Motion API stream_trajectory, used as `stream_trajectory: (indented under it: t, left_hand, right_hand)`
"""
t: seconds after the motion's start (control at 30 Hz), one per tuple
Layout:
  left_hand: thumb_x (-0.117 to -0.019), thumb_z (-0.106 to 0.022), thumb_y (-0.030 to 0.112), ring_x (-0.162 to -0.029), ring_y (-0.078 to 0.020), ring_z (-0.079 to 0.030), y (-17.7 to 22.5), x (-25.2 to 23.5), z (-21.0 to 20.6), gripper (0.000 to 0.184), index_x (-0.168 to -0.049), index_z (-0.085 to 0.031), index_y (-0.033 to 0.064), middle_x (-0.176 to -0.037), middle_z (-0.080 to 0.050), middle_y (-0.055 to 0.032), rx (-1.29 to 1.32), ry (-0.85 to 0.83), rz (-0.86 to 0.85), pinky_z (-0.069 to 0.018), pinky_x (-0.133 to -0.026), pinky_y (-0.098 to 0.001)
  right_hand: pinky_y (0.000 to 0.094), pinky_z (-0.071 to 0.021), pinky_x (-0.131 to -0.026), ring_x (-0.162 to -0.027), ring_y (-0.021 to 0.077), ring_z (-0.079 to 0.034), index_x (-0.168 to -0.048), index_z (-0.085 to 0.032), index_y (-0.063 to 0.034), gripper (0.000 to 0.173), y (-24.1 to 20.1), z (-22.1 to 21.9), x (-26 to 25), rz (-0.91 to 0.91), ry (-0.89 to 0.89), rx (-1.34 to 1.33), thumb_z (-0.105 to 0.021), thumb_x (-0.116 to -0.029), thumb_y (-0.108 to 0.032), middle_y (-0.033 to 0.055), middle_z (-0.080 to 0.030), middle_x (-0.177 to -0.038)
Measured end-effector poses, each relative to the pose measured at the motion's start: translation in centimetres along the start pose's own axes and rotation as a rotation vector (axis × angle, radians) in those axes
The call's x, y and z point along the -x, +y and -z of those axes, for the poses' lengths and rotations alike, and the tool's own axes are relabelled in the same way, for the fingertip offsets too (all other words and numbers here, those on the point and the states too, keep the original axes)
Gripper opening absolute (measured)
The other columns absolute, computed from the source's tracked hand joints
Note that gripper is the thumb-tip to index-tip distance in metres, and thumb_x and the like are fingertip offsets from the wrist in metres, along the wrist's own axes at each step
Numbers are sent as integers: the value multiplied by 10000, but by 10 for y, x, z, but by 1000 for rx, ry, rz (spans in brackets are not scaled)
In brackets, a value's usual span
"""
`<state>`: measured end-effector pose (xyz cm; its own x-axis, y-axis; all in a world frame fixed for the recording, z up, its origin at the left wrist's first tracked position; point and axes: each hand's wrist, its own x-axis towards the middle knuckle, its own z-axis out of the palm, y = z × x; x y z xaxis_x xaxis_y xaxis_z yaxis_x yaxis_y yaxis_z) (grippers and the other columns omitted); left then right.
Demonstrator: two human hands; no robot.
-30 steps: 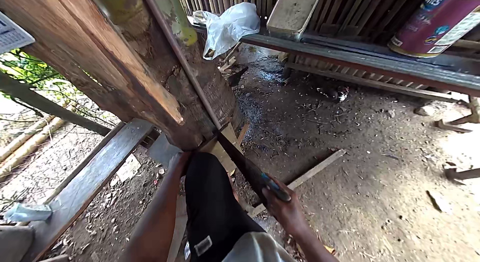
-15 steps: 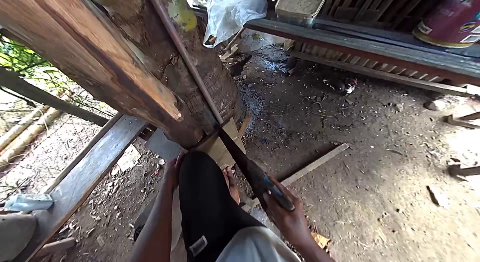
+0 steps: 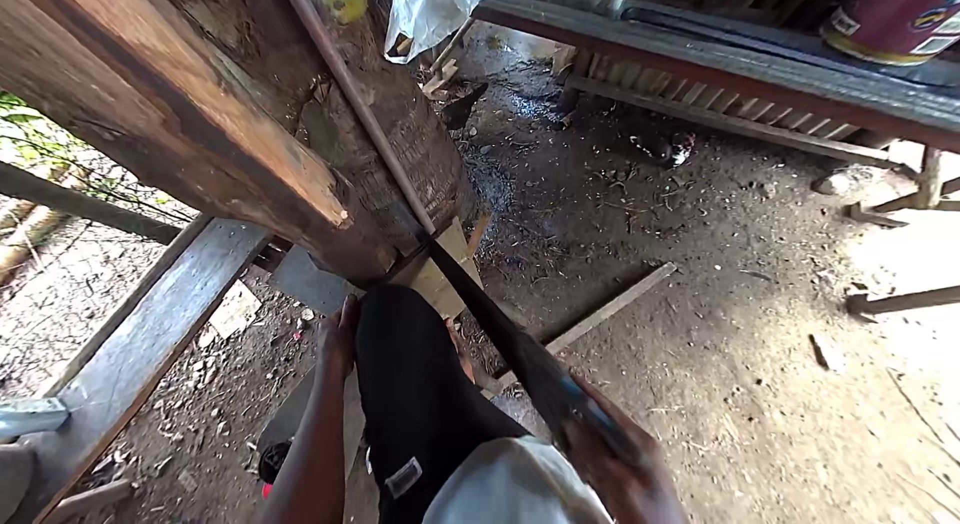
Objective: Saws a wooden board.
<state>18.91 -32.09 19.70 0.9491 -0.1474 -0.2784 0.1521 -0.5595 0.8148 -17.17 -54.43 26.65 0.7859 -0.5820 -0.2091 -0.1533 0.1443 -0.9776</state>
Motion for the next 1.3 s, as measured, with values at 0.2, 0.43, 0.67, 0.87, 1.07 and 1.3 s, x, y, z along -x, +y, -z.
stream_trajectory:
  t: [0.2, 0.43, 0.67, 0.87, 1.07, 1.3]
  left_hand:
    - [-1082, -408, 537, -792, -128, -698, -2, 3, -2, 556, -1042, -700, 65, -877, -717, -45, 88, -34, -41, -598, -768, -380]
    - [-1112, -357, 476, -828, -218, -668, 22, 12, 0, 589, -979, -698, 14, -878, -690, -124, -163, 0, -18, -533, -806, -474]
    - [-1106, -358, 503, -1007, -372, -675, 16, 2, 5, 638, -1067, -696, -38, -1026, -700, -246, -318, -2, 38, -498, -925, -592]
    - [-1128, -330, 426, -1056, -420, -652, 25, 7, 3, 625, -1063, -671, -95, -1053, -674, -301, -368, -29, 35, -468, -961, -606]
    - [-1120, -349, 454, -938, -333, -673, 18, 5, -2, 617, -1002, -693, -44, -955, -691, -224, -353, 10, 32, -502, -879, -553]
    - [-1112, -434, 363, -1119, -308, -677, -5, 14, -3, 472, -1308, -638, -16, -1188, -697, -226, -224, -60, -245, -508, -1024, -523]
  right_hand:
    - [309, -535, -499, -525, 101, -569, -1491, -511, -36, 569, -4, 38, 61, -53, 31, 11, -635, -936, -28, 10, -671, -750]
    - [327, -526, -470, -516, 116, -562, -1480, -545, -70, 527, -5, 19, 25, -6, 39, 47, -647, -963, -95, 35, -699, -823]
    - [321, -502, -434, -466, 130, -522, -1488, -539, -88, 550, 10, -5, -32, -6, -23, -35, -665, -958, -164, 31, -643, -730]
    - [299, -513, -490, -523, 69, -552, -1474, -542, -156, 521, -15, 67, 53, -77, -36, -52, -623, -961, -113, -70, -639, -714]
    - [308, -488, -419, -471, 113, -520, -1456, -562, -46, 518, 24, -23, -95, 69, -11, -20, -651, -952, -121, 46, -677, -789]
    - [320, -599, -662, -736, 120, -673, -1438, -576, -31, 502, 39, -40, -80, 166, -6, -12, -678, -954, -117, 86, -730, -1127]
